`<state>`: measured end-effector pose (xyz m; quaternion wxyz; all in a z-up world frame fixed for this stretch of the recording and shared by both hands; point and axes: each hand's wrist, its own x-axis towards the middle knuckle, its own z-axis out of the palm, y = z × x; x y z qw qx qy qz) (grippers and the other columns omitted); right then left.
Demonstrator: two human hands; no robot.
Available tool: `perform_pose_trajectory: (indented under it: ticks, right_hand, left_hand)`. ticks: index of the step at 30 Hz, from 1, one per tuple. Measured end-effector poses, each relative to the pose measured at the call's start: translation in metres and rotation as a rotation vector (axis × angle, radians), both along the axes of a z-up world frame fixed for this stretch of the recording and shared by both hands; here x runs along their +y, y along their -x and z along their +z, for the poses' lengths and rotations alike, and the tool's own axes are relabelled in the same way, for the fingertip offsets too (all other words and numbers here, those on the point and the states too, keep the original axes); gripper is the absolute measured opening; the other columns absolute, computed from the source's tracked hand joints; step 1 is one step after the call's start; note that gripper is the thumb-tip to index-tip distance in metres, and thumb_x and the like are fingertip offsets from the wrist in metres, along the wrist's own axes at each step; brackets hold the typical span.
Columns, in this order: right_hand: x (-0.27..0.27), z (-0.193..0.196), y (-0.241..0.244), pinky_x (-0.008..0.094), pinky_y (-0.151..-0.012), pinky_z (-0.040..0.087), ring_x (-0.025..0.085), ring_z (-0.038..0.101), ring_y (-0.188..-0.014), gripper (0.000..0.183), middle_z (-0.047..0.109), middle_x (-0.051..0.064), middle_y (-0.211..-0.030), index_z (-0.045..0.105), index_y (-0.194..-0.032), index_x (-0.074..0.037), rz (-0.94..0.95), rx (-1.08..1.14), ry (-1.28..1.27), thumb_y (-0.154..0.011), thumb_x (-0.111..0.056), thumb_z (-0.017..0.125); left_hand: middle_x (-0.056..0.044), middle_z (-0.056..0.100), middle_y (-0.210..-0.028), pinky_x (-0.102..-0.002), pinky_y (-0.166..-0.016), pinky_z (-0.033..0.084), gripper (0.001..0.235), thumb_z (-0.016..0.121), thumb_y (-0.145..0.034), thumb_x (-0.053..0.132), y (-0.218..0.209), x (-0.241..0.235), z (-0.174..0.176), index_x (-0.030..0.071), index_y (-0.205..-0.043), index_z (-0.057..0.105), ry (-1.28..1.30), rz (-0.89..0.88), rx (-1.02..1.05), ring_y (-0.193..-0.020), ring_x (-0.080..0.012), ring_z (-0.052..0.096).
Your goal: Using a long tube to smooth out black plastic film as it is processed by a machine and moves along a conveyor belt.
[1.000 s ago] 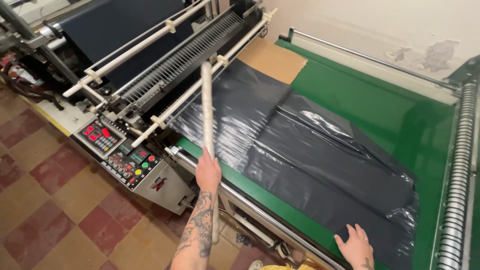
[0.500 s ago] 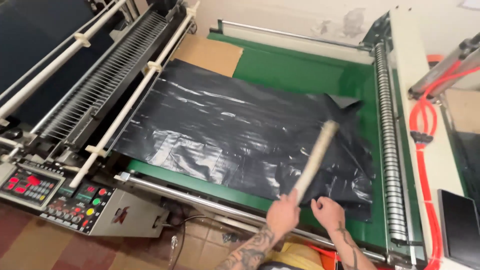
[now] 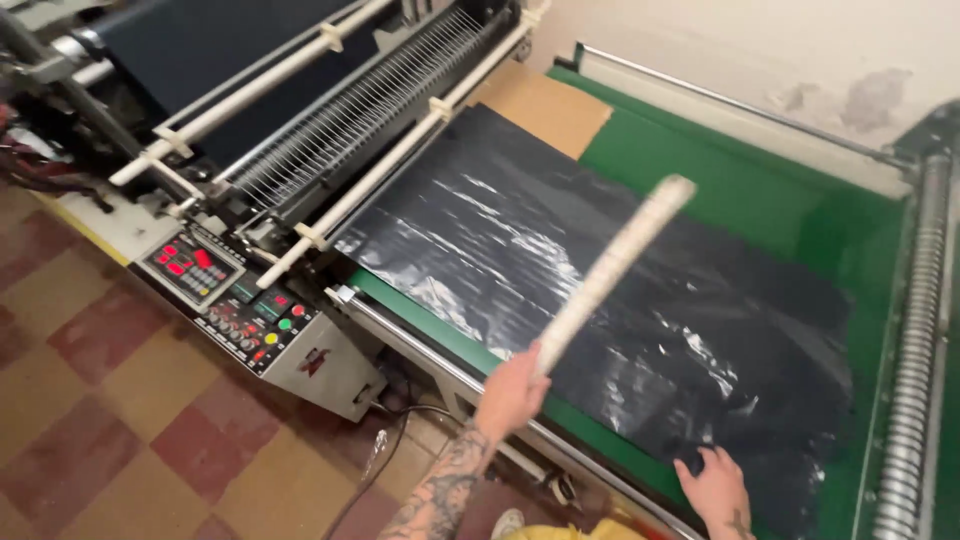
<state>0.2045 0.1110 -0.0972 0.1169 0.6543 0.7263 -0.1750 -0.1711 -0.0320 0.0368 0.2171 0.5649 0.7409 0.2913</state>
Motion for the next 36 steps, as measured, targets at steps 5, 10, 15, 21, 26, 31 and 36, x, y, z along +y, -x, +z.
perform_pose_trajectory:
  ticks: [5,10,15,21,26,31,36]
  right_hand:
    - [0.0,0.018,0.011,0.045,-0.118,0.048,0.027,0.039,-0.15,0.076,0.039,0.005,-0.163,0.046,-0.153,-0.019,-0.052,-0.129,0.161,-0.093,-0.066,0.052]
    - [-0.002,0.006,0.006,0.044,-0.121,0.041,0.028,0.036,-0.151,0.076,0.038,0.008,-0.163,0.048,-0.152,-0.018,-0.037,-0.105,0.119,-0.092,-0.064,0.053]
    - [-0.006,0.007,0.004,0.046,-0.119,0.044,0.029,0.036,-0.152,0.074,0.038,0.007,-0.163,0.049,-0.152,-0.019,-0.044,-0.082,0.109,-0.092,-0.062,0.054]
    - [-0.007,0.019,0.006,0.047,-0.117,0.046,0.029,0.028,-0.155,0.074,0.028,0.005,-0.167,0.039,-0.156,-0.021,-0.036,-0.073,0.186,-0.094,-0.059,0.053]
    - [-0.028,-0.009,-0.001,0.055,-0.112,0.045,0.03,0.032,-0.153,0.077,0.034,0.011,-0.164,0.046,-0.148,-0.021,0.006,-0.038,-0.099,-0.083,-0.059,0.064]
    - [-0.054,0.02,0.006,0.035,-0.1,0.053,0.022,0.07,-0.113,0.037,0.074,0.001,-0.119,0.074,-0.114,-0.02,-0.019,0.304,-0.034,-0.09,-0.045,0.063]
    - [-0.063,0.047,0.017,0.032,-0.085,0.054,0.018,0.073,-0.085,0.018,0.078,-0.003,-0.088,0.077,-0.087,-0.022,0.02,0.362,-0.058,-0.084,-0.036,0.067]
  left_hand:
    - [-0.004,0.068,-0.104,-0.031,-0.069,0.064,0.028,0.051,-0.102,0.029,0.082,-0.029,0.014,0.012,-0.123,0.061,0.01,0.502,-0.202,-0.084,-0.0171,0.068]
    - [-0.019,0.059,-0.123,-0.046,-0.076,0.054,0.065,0.053,-0.103,0.031,0.132,-0.022,-0.062,0.001,-0.157,0.032,-0.216,0.755,0.147,-0.098,-0.0342,0.062]
    - [-0.019,0.058,-0.117,-0.049,-0.079,0.053,0.064,0.054,-0.103,0.028,0.14,-0.011,-0.055,0.005,-0.158,0.032,-0.146,0.869,0.153,-0.098,-0.0367,0.06]
    - [-0.019,0.062,-0.106,-0.049,-0.077,0.053,0.063,0.059,-0.099,0.029,0.139,-0.001,-0.07,0.007,-0.154,0.041,-0.131,0.765,0.374,-0.091,-0.0386,0.063]
    - [-0.017,0.063,-0.095,-0.052,-0.069,0.053,0.058,0.054,-0.096,0.026,0.061,0.012,-0.055,0.007,-0.15,0.044,-0.094,0.48,0.463,-0.077,-0.0396,0.064]
    - [-0.019,0.066,-0.091,-0.059,-0.069,0.053,0.054,0.054,-0.087,0.016,-0.08,0.01,-0.007,0.009,-0.141,0.052,0.041,0.028,0.067,-0.08,-0.0449,0.066]
    - [-0.019,0.059,-0.085,-0.055,-0.049,0.049,0.052,0.061,-0.087,0.021,-0.171,0.021,-0.023,0.01,-0.137,0.051,-0.078,-0.251,0.158,-0.063,-0.0427,0.061]
